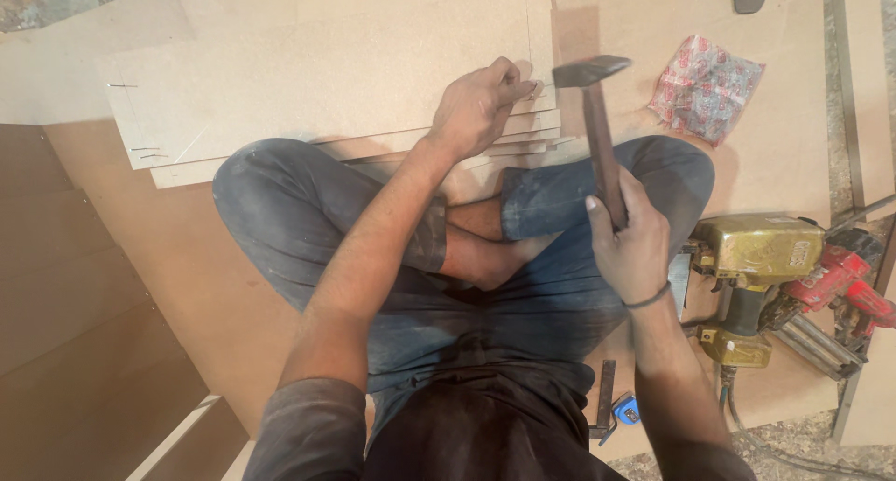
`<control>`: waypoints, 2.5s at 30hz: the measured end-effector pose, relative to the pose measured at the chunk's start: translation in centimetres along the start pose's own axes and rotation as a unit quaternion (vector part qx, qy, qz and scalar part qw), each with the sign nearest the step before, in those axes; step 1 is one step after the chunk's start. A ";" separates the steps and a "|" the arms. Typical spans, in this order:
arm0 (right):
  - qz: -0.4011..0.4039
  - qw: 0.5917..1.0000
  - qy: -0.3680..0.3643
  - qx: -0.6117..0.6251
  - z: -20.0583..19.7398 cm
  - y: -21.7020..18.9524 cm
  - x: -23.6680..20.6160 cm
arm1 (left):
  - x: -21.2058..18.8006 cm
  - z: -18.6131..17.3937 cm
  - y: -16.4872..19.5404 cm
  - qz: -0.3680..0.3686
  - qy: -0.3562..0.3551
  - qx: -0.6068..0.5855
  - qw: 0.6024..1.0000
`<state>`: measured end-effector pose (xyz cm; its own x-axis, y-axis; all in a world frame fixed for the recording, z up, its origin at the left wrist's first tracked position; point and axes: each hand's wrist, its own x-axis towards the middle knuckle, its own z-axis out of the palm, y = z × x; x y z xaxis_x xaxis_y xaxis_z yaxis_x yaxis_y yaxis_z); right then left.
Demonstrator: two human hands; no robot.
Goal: The person measures and marks a wooden panel with a ruler and pen, then hammers nails into the panel to attach a thin wooden strip. The person works while sitting on the floor in a workshop environment.
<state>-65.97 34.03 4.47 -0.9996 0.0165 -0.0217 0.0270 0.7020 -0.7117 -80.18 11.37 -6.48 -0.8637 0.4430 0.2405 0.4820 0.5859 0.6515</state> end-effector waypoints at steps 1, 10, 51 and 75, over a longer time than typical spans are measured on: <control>-0.011 1.000 -0.001 -0.007 0.1 0.1 0.4 | 0.0 0.0 0.0 -0.005 -0.008 0.004 1.000; -0.064 0.996 -0.008 -0.057 -0.1 0.0 1.8 | -0.2 0.2 -0.3 0.052 0.007 0.035 0.998; -0.042 0.996 -0.047 -0.063 -1.1 -1.5 2.5 | -0.4 0.1 -0.3 0.042 0.026 0.001 0.999; -0.053 0.995 -0.064 -0.058 -1.4 0.2 2.1 | -0.8 0.4 -0.4 0.026 0.028 -0.007 0.999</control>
<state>-68.03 35.18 5.24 -0.9881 -0.1469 -0.0450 -0.0862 0.7725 -0.6292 -79.59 11.06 -7.22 -0.8443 0.4340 0.3142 0.5251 0.5534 0.6466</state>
